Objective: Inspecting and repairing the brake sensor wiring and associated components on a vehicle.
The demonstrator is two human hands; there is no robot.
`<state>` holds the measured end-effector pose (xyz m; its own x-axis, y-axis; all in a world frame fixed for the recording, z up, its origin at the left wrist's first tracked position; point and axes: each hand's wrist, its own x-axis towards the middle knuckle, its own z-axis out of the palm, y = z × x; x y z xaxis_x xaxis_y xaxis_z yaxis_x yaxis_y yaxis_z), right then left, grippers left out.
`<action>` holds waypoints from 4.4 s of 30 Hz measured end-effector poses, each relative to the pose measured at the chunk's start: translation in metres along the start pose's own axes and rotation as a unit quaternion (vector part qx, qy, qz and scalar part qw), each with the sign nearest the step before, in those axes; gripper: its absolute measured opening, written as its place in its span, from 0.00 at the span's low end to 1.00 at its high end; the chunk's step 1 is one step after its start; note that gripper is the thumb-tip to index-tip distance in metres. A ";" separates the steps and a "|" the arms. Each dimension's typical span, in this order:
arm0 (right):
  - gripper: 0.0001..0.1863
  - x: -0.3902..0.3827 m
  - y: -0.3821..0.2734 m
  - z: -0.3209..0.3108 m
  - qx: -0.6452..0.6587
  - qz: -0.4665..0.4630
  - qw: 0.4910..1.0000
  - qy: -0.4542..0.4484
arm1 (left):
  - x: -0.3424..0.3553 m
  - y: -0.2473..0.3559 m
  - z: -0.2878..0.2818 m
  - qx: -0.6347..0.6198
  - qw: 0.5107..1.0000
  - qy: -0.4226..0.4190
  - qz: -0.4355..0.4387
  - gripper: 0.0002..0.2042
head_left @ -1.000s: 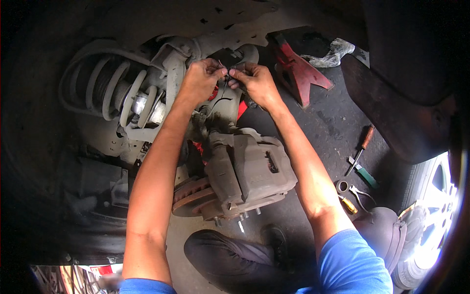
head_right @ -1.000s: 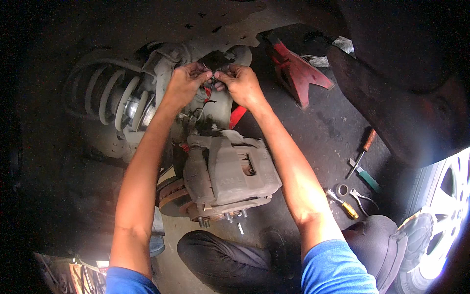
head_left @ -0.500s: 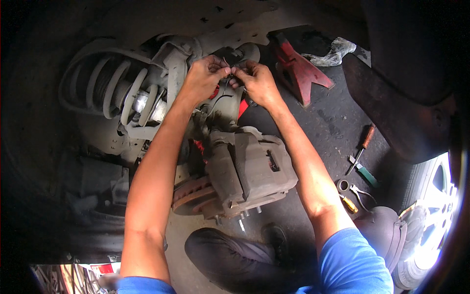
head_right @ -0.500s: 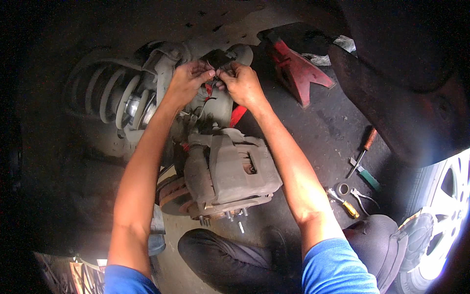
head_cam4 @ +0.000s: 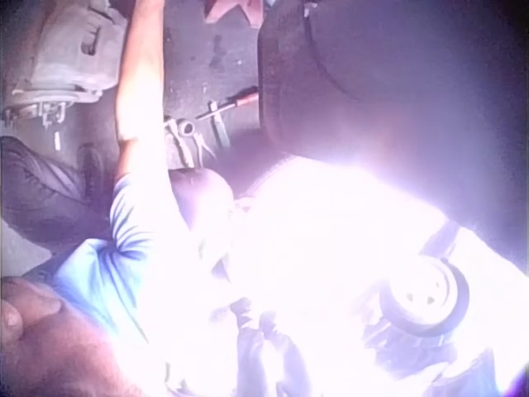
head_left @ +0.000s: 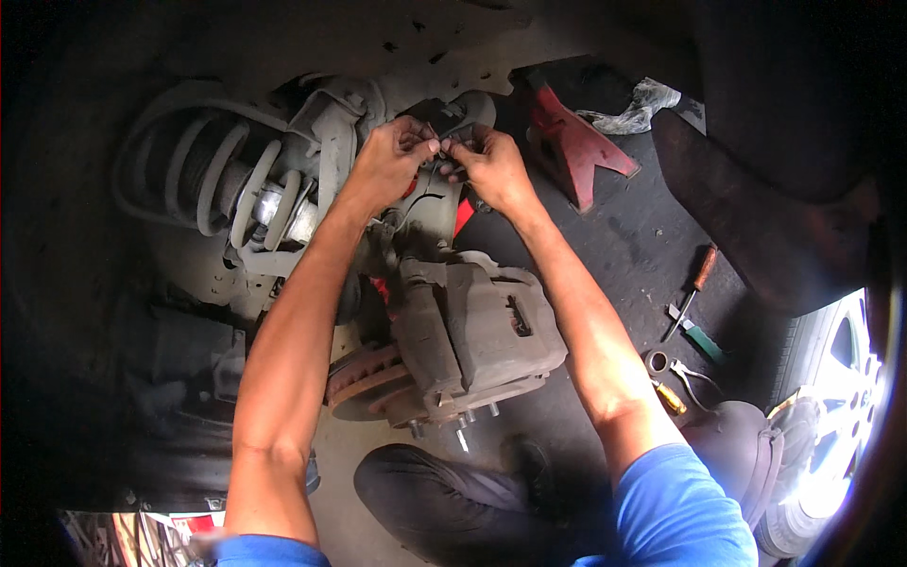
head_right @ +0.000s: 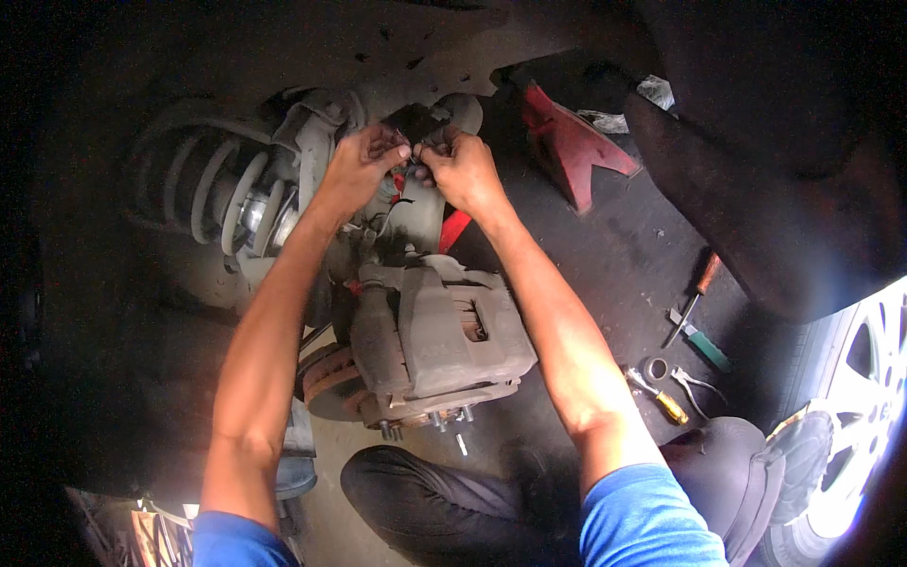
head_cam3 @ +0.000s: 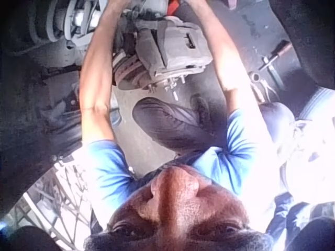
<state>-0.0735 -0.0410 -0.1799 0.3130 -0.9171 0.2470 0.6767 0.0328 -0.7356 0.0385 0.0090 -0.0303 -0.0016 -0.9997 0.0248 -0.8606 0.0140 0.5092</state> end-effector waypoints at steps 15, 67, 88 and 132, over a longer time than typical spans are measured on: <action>0.17 -0.007 -0.009 -0.005 -0.239 -0.154 0.958 0.026 | 0.001 -0.004 -0.004 -0.037 0.998 0.009 -0.055 0.12; 0.17 -0.005 -0.007 0.006 -0.109 -0.066 0.991 -0.032 | -0.004 -0.004 -0.020 0.030 0.995 -0.003 -0.097 0.13; 0.11 -0.003 -0.012 0.002 0.058 0.030 0.997 -0.042 | -0.002 0.013 0.005 0.205 0.975 0.085 -0.032 0.18; 0.16 0.005 -0.004 0.008 0.019 0.051 0.999 -0.004 | 0.001 -0.010 -0.010 -0.012 0.998 0.018 -0.058 0.13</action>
<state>-0.0698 -0.0424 -0.1706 0.3857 -0.9054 0.1775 0.6662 0.1403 -0.7324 0.0523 0.0083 -0.0267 0.1163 -0.9932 -0.0054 -0.8410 -0.1014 0.5315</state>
